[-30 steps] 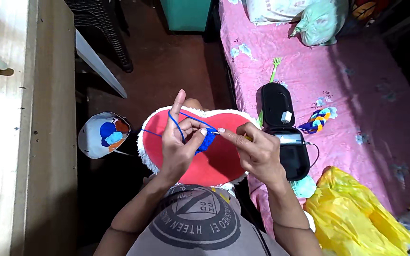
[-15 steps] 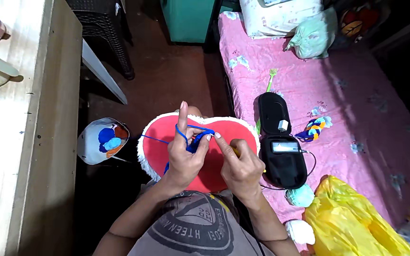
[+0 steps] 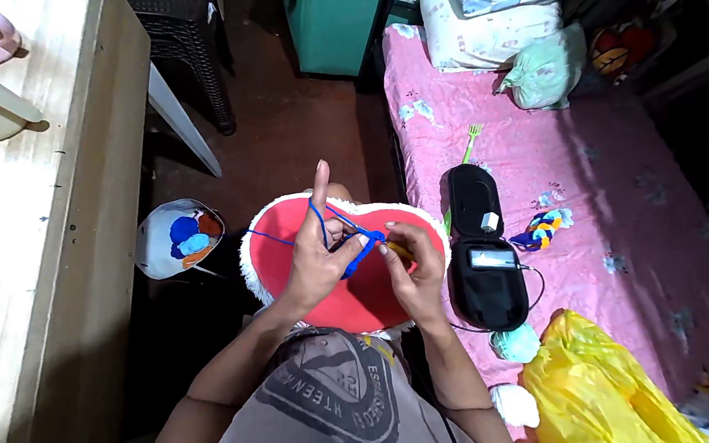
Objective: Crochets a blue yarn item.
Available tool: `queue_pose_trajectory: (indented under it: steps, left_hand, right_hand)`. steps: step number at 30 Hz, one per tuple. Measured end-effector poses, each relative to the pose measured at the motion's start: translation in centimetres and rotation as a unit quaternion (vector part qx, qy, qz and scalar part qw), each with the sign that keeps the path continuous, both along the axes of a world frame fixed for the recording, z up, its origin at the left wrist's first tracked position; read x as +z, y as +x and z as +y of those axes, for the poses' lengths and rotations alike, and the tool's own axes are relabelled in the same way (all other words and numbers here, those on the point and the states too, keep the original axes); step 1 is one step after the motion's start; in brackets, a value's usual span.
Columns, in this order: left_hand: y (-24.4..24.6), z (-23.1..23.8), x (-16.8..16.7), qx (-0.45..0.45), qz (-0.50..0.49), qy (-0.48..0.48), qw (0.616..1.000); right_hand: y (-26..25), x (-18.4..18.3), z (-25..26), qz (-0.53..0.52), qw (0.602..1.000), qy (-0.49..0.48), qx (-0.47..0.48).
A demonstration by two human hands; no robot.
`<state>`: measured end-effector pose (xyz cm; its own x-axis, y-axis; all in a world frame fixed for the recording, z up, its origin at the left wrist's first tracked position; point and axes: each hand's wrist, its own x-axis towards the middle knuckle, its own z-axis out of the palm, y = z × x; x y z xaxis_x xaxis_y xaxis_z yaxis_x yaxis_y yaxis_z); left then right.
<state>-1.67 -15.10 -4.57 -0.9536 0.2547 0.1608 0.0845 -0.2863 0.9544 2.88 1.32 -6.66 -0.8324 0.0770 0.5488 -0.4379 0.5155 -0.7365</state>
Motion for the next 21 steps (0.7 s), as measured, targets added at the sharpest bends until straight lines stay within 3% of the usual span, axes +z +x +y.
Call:
queue_pose_trajectory:
  steps: [4,8,10,12,14,16,18,21]
  left_hand:
    - [-0.4,-0.5,0.1,-0.008,0.006,-0.035,0.999]
    - [-0.5,-0.5,0.0,-0.005,0.015,-0.048,0.999]
    - [-0.4,-0.4,-0.2,-0.008,0.018,-0.047,0.999]
    - [-0.3,-0.4,-0.4,-0.015,0.013,-0.035,0.999]
    - [-0.3,-0.3,-0.4,-0.016,0.004,-0.024,1.000]
    - [-0.2,-0.1,-0.6,-0.014,0.009,-0.007,1.000]
    - [-0.1,0.1,-0.8,-0.009,0.019,0.000,1.000]
    - [0.1,0.2,-1.0,0.016,0.054,-0.023,0.998]
  right_hand:
    - [0.1,0.7,0.8,0.102,0.960,0.240,-0.105]
    - [0.6,1.8,1.5,0.101,0.937,0.314,-0.117]
    - [0.9,2.1,2.0,0.045,0.964,0.254,-0.069]
    - [1.0,2.0,2.8,-0.070,0.994,0.084,0.010]
    - [0.7,2.1,3.3,-0.190,0.970,-0.126,0.078]
    - [0.1,2.0,3.4,-0.264,0.914,-0.278,0.134]
    - [-0.2,1.8,3.2,-0.289,0.888,-0.323,0.156]
    - [-0.2,1.6,2.7,-0.273,0.898,-0.316,0.140]
